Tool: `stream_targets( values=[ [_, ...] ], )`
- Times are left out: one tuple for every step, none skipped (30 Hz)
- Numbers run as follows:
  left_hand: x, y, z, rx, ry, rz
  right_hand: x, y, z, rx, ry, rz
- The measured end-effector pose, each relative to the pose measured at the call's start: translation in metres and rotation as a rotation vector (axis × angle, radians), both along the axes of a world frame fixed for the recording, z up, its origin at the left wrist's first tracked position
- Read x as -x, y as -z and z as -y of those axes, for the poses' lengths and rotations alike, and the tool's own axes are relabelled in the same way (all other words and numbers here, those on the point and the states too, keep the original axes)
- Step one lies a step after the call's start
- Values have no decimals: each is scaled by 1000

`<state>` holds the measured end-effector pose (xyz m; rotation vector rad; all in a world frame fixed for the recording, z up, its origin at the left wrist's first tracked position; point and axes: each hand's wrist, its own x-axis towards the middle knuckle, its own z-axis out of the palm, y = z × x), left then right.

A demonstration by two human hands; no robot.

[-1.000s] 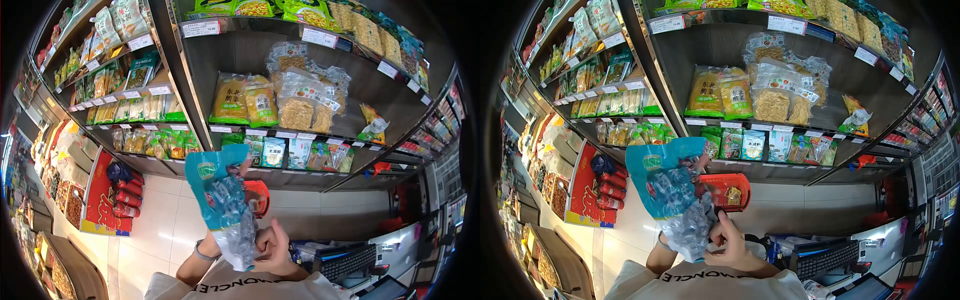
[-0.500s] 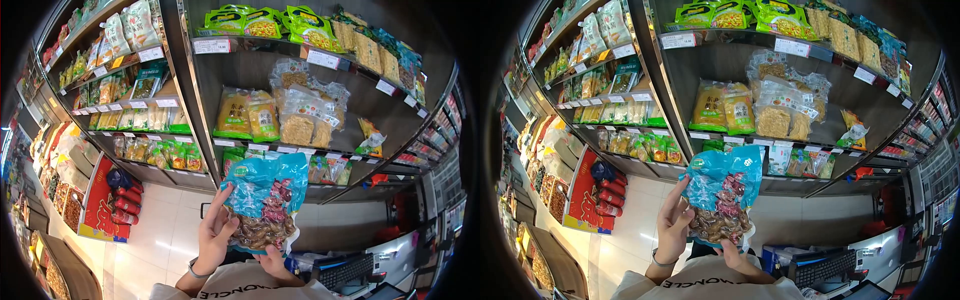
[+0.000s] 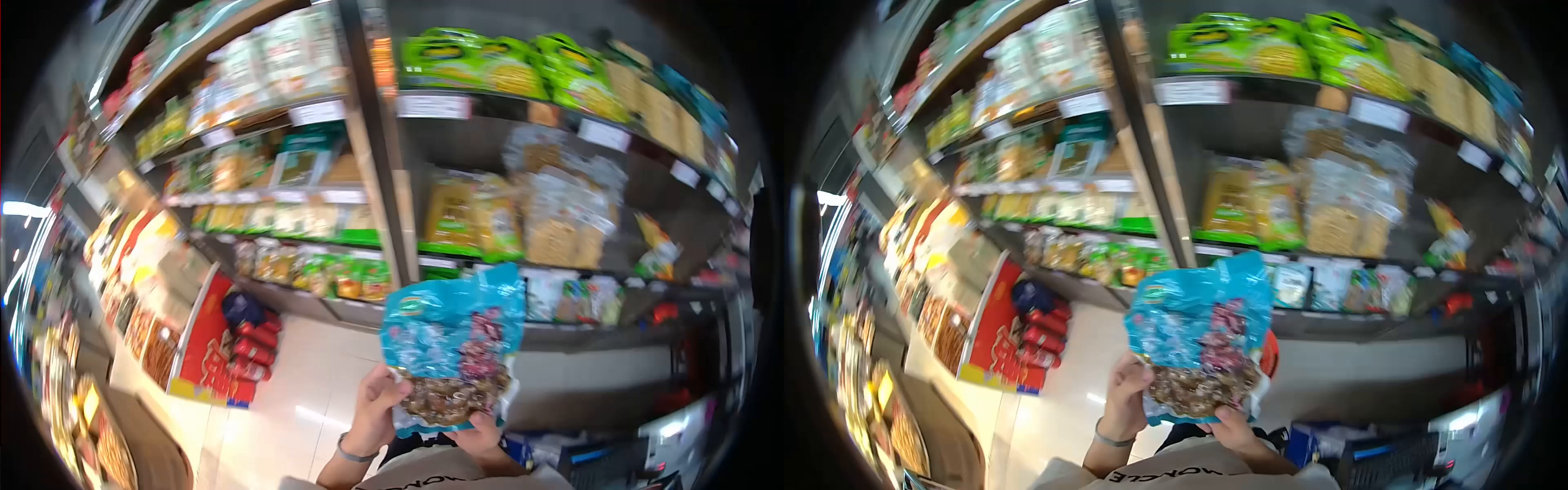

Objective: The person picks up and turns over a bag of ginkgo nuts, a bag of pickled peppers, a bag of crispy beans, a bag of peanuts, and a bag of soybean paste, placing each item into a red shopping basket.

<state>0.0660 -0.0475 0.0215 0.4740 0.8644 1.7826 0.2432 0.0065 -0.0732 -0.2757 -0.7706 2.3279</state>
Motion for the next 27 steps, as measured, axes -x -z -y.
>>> stream_targets(
  values=[
    [14, 5, 9, -11, -3, 49, 13, -3, 4, 4, -45, -33],
    [25, 2, 16, -63, 11, 65, 24, -15, 10, 30, -87, -37],
    [38, 6, 26, -109, 3, 108, 36, -22, 15, 45, -127, -32],
    [54, 15, 40, -180, 16, 125, 25, 31, 15, -463, -127, 399],
    [69, 22, 57, -248, 44, 142, 31, 53, 17, -669, -243, 529],
    [77, 7, 74, -192, -6, 168, 47, 53, 8, -697, -287, 519],
    [84, -9, 93, -131, -41, 195, 61, 55, 12, -682, -328, 477],
    [97, -9, 110, -133, -5, 247, 75, 51, 16, -655, -360, 438],
    [102, -11, 120, -153, 2, 331, 85, 50, 17, -623, -387, 397],
    [110, -6, 131, -222, -26, 282, 97, 49, 25, -588, -405, 358],
    [120, -1, 141, -290, -51, 229, 111, 45, 32, -555, -422, 316],
    [130, 1, 151, -321, -46, 232, 125, 43, 39, -520, -438, 273],
    [139, 2, 158, -319, -52, 224, 138, 40, 47, -485, -454, 233],
    [148, 1, 164, -320, -37, 236, 150, 36, 54, -449, -468, 193],
    [154, 1, 169, -317, -23, 255, 158, 33, 64, -407, -483, 160],
    [157, 1, 173, -315, -11, 279, 162, 29, 72, -365, -499, 132],
    [159, 1, 177, -314, 3, 304, 166, 25, 80, -323, -514, 105],
    [162, 0, 178, -315, 19, 325, 171, 20, 87, -285, -526, 75],
    [165, -2, 179, -317, 38, 346, 175, 14, 93, -247, -535, 45],
    [168, -4, 178, -320, 59, 365, 179, 8, 98, -211, -542, 14],
    [171, -6, 177, -325, 79, 382, 184, 2, 103, -177, -550, -19],
    [174, -8, 177, -329, 99, 398, 189, -4, 109, -143, -559, -53],
    [177, -10, 177, -332, 117, 411, 194, -10, 114, -108, -570, -90],
    [180, -13, 177, -334, 134, 423, 200, -16, 118, -73, -581, -127],
    [182, -14, 177, -337, 152, 436, 204, -22, 122, -39, -591, -163],
    [185, -15, 177, -341, 171, 451, 208, -27, 125, -4, -601, -197],
    [186, -16, 178, -345, 191, 467, 211, -32, 128, 31, -609, -230]
  ],
)
